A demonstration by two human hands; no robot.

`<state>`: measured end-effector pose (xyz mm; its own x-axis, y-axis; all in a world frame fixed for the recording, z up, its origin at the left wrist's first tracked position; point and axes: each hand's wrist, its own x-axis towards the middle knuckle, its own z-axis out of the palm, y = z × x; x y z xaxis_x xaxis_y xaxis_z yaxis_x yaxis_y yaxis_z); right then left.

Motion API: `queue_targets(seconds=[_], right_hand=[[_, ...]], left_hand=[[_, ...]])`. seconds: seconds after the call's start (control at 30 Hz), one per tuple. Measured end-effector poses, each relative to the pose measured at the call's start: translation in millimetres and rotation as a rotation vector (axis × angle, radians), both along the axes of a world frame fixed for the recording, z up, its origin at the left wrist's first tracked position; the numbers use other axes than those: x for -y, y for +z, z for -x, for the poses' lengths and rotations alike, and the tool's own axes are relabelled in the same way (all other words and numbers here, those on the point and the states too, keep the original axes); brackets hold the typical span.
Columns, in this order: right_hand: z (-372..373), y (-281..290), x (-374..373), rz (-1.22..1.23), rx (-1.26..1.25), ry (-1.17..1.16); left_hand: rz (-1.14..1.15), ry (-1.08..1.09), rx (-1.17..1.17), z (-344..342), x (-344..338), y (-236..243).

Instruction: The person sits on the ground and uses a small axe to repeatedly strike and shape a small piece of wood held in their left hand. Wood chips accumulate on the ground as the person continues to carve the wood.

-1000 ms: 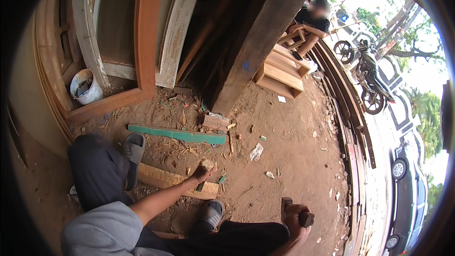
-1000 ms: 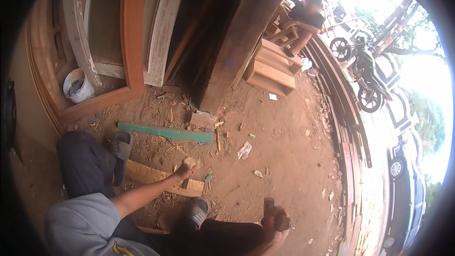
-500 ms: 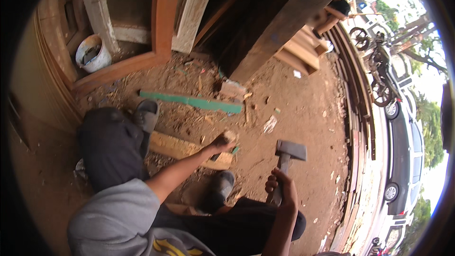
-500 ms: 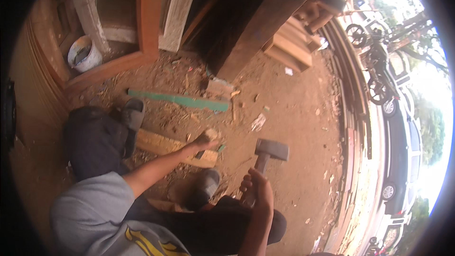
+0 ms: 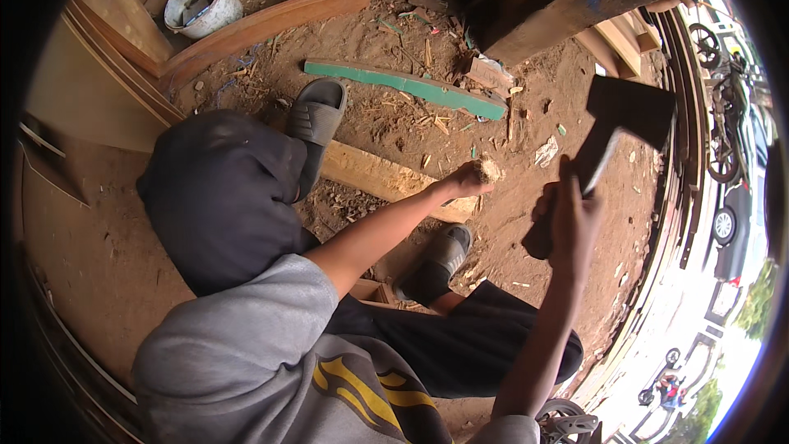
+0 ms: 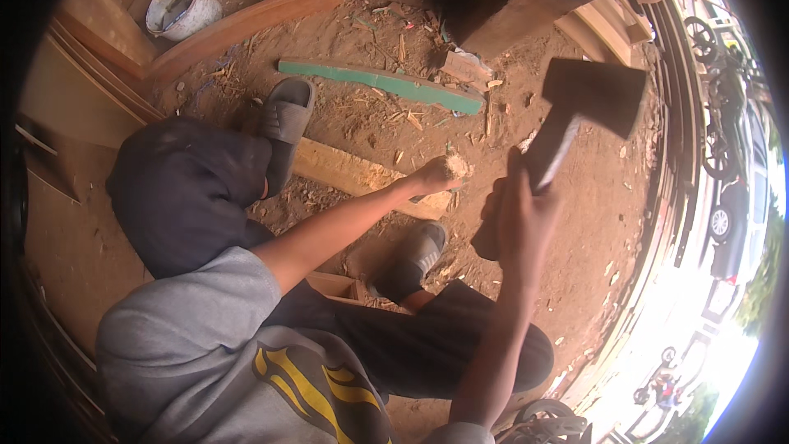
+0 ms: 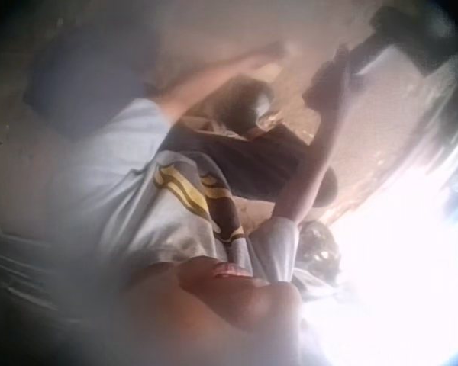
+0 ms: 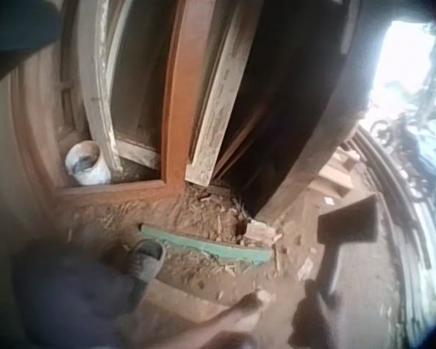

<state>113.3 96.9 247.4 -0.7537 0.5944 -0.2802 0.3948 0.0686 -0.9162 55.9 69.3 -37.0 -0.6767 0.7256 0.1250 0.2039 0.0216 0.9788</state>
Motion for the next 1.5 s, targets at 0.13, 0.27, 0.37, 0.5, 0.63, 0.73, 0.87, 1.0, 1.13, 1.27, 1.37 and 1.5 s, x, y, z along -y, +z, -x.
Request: queue_targets(seconds=[0.13,0.27,0.37,0.5,0.63,0.73,0.87,1.0,1.13,1.27,1.37,1.5], right_hand=[[-39,-85,-12,0.030,0.613,0.268],[-21,-41,-9,0.254,0.529,0.141],[-5,8,-1,0.110,0.358,0.058],[16,64,-2,-0.070,0.047,-0.047],[16,-8,-4,-0.116,-0.152,-0.063],[-39,-101,-9,-0.086,0.370,0.098],[-22,-54,-39,0.385,0.378,0.015],[8,32,-39,-0.008,0.216,-0.051],[35,90,-42,-0.018,-0.142,-0.167],[28,-4,-26,-0.172,-0.286,-0.186],[-54,-111,-20,0.023,0.438,0.096],[-42,-53,-26,0.472,0.385,0.011]], left_hand=[[0.028,-0.070,0.069,-1,2,8],[0.002,-0.059,0.160,2,5,8],[0.022,0.001,0.077,-2,4,5],[0.007,0.033,0.129,-6,7,7],[0.039,0.033,0.077,-3,1,-9],[-0.068,0.098,0.012,-4,-8,-14],[-0.050,0.033,0.179,-6,-2,11],[-0.072,0.071,0.224,-2,-1,1],[0.018,0.057,0.222,-3,2,6],[0.009,0.093,0.210,-3,5,11],[-0.034,0.075,0.164,-7,-4,1],[-0.012,0.132,0.077,-14,1,-22]])
